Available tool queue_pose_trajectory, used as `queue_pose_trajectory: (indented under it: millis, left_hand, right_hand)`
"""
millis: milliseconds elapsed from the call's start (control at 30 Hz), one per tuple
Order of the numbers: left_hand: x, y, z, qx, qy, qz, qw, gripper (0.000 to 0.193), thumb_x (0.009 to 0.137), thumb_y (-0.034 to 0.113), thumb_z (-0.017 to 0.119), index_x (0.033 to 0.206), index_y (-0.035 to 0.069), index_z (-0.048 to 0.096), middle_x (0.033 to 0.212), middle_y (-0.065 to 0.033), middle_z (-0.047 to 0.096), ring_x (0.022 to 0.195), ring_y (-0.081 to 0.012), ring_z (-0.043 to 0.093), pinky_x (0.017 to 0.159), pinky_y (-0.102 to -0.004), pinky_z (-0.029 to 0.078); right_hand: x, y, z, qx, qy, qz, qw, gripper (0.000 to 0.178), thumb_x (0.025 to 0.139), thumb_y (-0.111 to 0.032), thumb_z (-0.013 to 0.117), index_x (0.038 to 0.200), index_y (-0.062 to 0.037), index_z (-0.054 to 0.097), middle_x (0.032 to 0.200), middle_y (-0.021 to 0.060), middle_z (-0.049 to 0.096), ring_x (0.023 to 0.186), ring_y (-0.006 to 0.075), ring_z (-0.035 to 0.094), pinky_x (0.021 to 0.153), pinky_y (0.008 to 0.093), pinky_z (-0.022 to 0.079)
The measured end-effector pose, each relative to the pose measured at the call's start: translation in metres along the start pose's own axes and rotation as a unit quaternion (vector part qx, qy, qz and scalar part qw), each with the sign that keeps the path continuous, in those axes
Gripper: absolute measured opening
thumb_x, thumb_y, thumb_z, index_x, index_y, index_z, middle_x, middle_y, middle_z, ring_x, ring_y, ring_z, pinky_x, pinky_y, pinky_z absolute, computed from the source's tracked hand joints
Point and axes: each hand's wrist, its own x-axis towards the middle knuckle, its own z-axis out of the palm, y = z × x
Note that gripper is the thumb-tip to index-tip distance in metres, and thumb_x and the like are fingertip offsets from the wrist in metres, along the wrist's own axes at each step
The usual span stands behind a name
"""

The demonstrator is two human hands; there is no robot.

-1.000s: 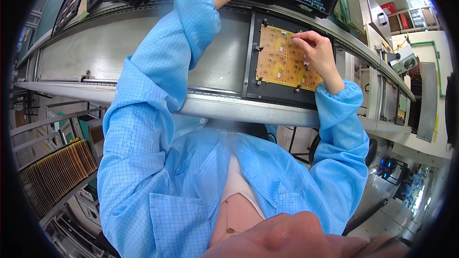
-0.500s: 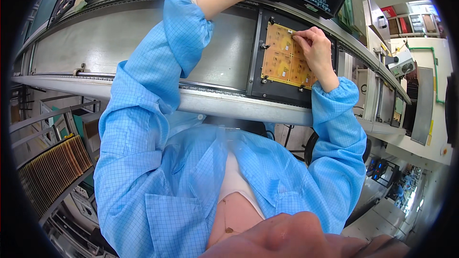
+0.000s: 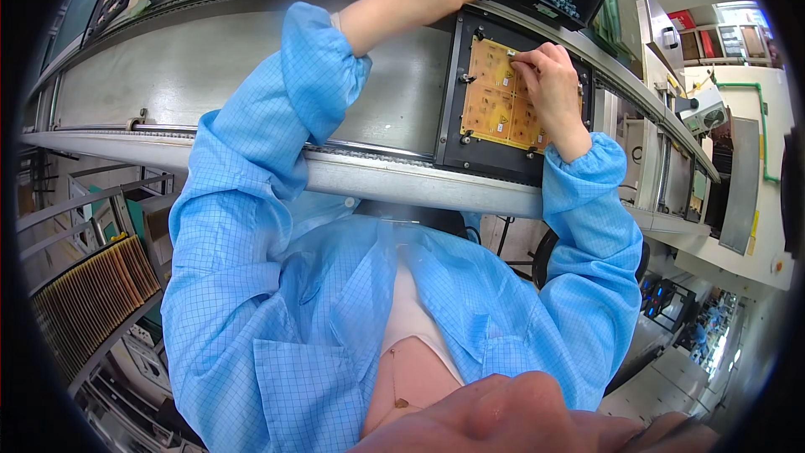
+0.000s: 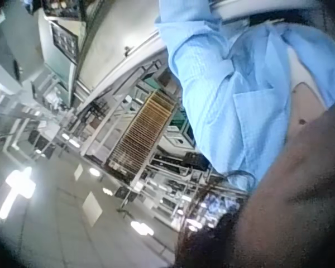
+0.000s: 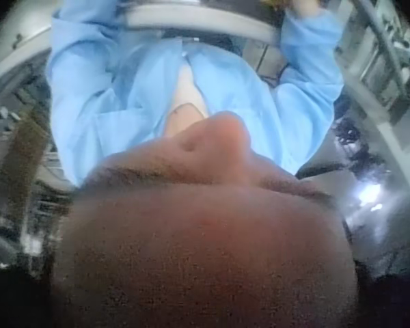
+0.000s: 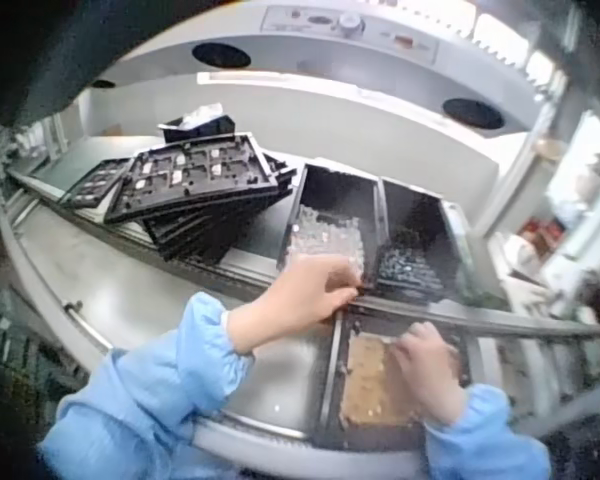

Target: Assembling electronic components onto printed circuit boards on a factory production line.

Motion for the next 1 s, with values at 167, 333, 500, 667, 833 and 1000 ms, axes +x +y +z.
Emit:
queue_pose_trajectory:
  millis: [167,333,500,667,833,1000]
  left_hand:
    - [-0.034,-0.004,0.014,-0.077,-0.149,0.133,0.977,0.016,0.083,0.018,0.073,0.092,0.005,0.069,0.083,-0.0096,0.07,0.075,-0.0237,0.069,0.067,-0.0338,0.054]
    - [-0.072,0.011,0.024,-0.098,-0.282,0.175,0.938,0.013,0.087,0.021,0.069,0.091,0.009,0.067,0.081,-0.0055,0.068,0.08,-0.0227,0.066,0.08,-0.0365,0.048]
    - [-0.07,0.016,0.02,-0.034,-0.334,0.201,0.92,0.012,0.089,0.022,0.065,0.089,0.01,0.064,0.083,-0.0039,0.067,0.086,-0.0239,0.063,0.089,-0.0379,0.04]
    - [-0.084,0.003,-0.016,0.01,-0.327,0.169,0.93,0.011,0.089,0.02,0.065,0.09,0.009,0.064,0.082,-0.0049,0.067,0.085,-0.0255,0.063,0.083,-0.0378,0.044]
    - [-0.104,0.006,-0.07,-0.014,-0.304,-0.027,0.952,0.014,0.086,0.007,0.069,0.099,0.003,0.07,0.095,-0.0068,0.069,0.086,-0.0199,0.065,0.068,-0.0309,0.051]
    - [-0.102,0.003,-0.063,-0.139,-0.217,-0.13,0.958,0.013,0.089,0.004,0.068,0.102,0.001,0.067,0.095,-0.0035,0.069,0.09,-0.0101,0.064,0.083,-0.0253,0.052]
  right_hand:
    - [0.002,0.004,-0.002,0.021,0.031,0.008,0.999,0.008,0.083,-0.008,0.071,0.088,-0.0026,0.071,0.083,0.0104,0.063,0.078,0.0257,0.062,0.069,0.0354,0.051]
    - [0.036,0.038,-0.027,0.017,0.085,0.019,0.996,0.01,0.085,-0.01,0.071,0.092,-0.0031,0.071,0.082,0.0107,0.065,0.07,0.0233,0.063,0.064,0.0321,0.05]
    - [0.095,0.08,-0.012,-0.01,0.082,0.003,0.997,0.014,0.086,-0.012,0.069,0.099,-0.0051,0.071,0.091,0.0127,0.068,0.079,0.0283,0.066,0.073,0.0356,0.053]
    - [0.126,0.099,0.013,-0.075,-0.062,0.005,0.995,0.023,0.086,-0.015,0.067,0.107,-0.0082,0.071,0.103,0.0159,0.07,0.097,0.0361,0.065,0.087,0.0422,0.052]
    - [0.14,0.085,0.021,-0.106,-0.049,0.024,0.993,0.016,0.084,-0.014,0.069,0.097,-0.0075,0.073,0.095,0.0149,0.071,0.094,0.035,0.067,0.083,0.0438,0.054]
    - [0.139,0.089,0.005,-0.144,-0.038,0.016,0.989,0.014,0.086,-0.018,0.067,0.096,-0.0095,0.074,0.094,0.0114,0.069,0.096,0.0335,0.063,0.086,0.043,0.051]
